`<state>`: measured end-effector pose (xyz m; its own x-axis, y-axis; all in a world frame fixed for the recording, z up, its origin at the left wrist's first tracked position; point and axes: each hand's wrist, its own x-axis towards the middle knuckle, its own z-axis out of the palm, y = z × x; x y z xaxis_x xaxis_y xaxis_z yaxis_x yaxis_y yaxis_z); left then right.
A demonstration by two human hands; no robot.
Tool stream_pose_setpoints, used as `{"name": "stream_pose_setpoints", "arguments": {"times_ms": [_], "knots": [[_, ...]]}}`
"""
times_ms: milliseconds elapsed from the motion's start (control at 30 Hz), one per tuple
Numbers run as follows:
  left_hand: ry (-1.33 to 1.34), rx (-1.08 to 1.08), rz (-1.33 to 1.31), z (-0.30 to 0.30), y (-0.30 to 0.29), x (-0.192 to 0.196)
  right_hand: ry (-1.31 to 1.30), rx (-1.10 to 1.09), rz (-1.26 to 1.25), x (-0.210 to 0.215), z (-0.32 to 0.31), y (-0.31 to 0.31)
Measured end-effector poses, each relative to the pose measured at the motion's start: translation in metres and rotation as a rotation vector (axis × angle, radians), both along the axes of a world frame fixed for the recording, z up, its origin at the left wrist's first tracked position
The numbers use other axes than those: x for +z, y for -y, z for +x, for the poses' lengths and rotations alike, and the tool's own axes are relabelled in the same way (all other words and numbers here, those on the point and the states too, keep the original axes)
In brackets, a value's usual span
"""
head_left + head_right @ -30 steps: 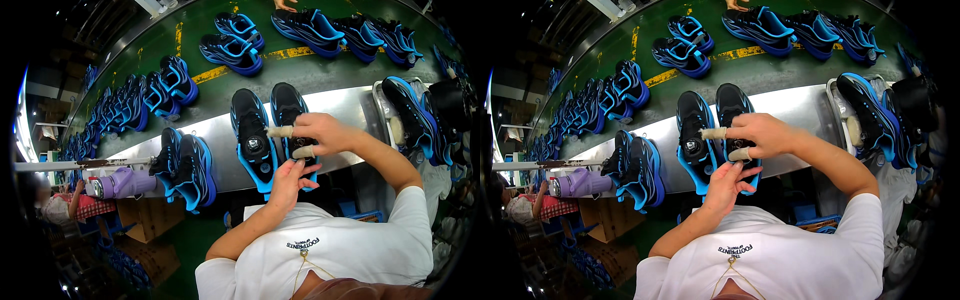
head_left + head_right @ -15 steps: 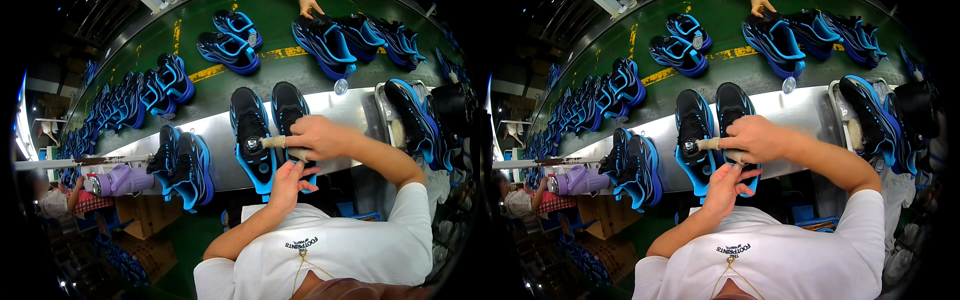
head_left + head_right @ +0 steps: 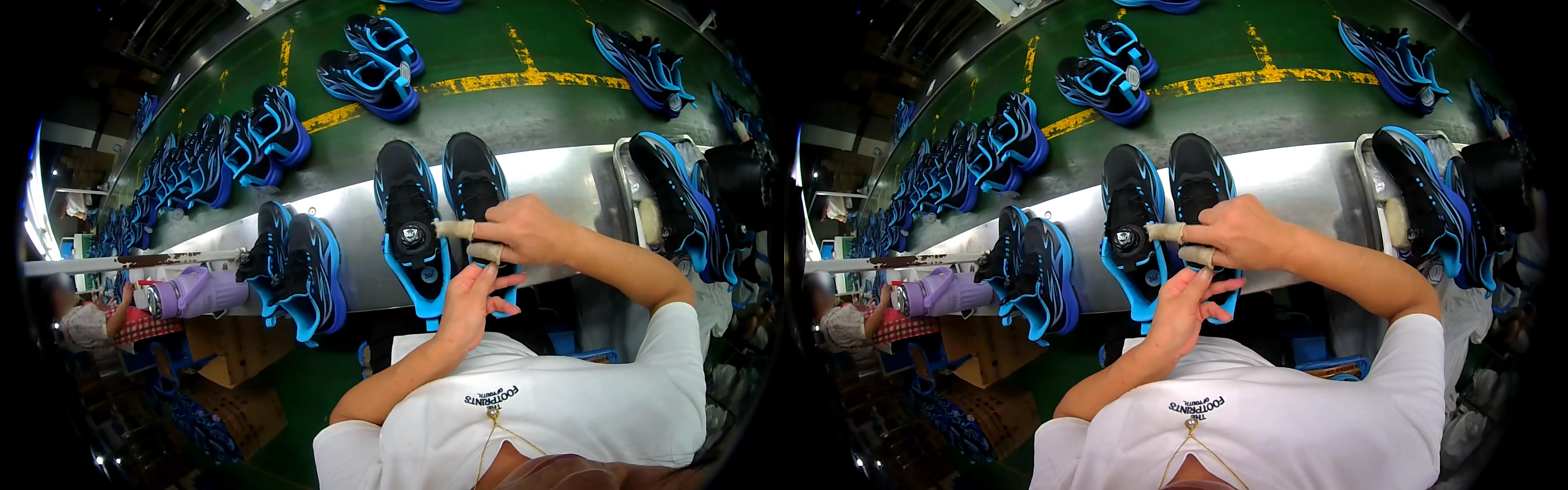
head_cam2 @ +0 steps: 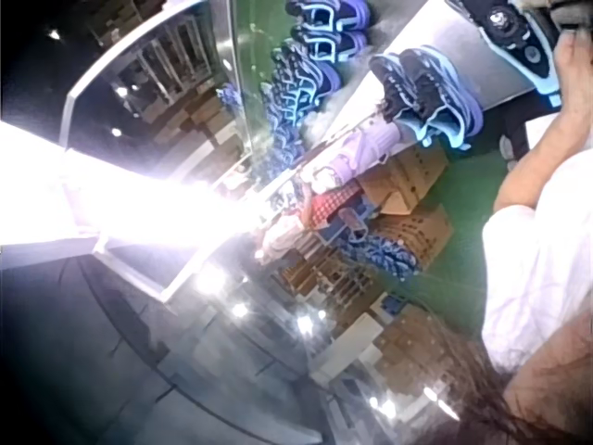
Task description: The person polishes blue and black shoes on a production line using a small cylindrical tool, moving finished pairs aside and pulling new ones forward.
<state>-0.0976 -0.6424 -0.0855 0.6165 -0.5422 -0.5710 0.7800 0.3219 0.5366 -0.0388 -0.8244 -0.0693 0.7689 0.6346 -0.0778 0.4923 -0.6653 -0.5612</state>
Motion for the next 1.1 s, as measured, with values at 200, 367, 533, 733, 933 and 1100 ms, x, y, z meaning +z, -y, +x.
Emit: {"name": "stream_pose_setpoints", "arguments": {"times_ms": [200,367,533,733,933,1100], "knots": [[0.011,-0.017,-0.013,-0.001,0.0,-0.005,0.278,-0.011,0.187,-0.01,0.008,-0.002],[0.073,-0.351,0.086,0.023,-0.021,0.037,-0.183,-0.268,0.141,0.017,-0.002,-0.01],[1.313,-0.055,0.955,0.063,-0.062,0.044,-0.024,-0.396,0.25,0.017,0.029,-0.004],[1.535,-0.253,0.738,0.092,-0.07,0.0,0.181,-0.332,0.173,-0.035,0.092,-0.058],[1.266,-0.182,0.786,0.083,-0.069,0.002,0.101,-0.328,0.06,-0.085,0.125,-0.081],[1.449,-0.273,0.705,0.098,-0.077,0.006,0.07,-0.327,0.014,-0.084,0.122,-0.081]]}}
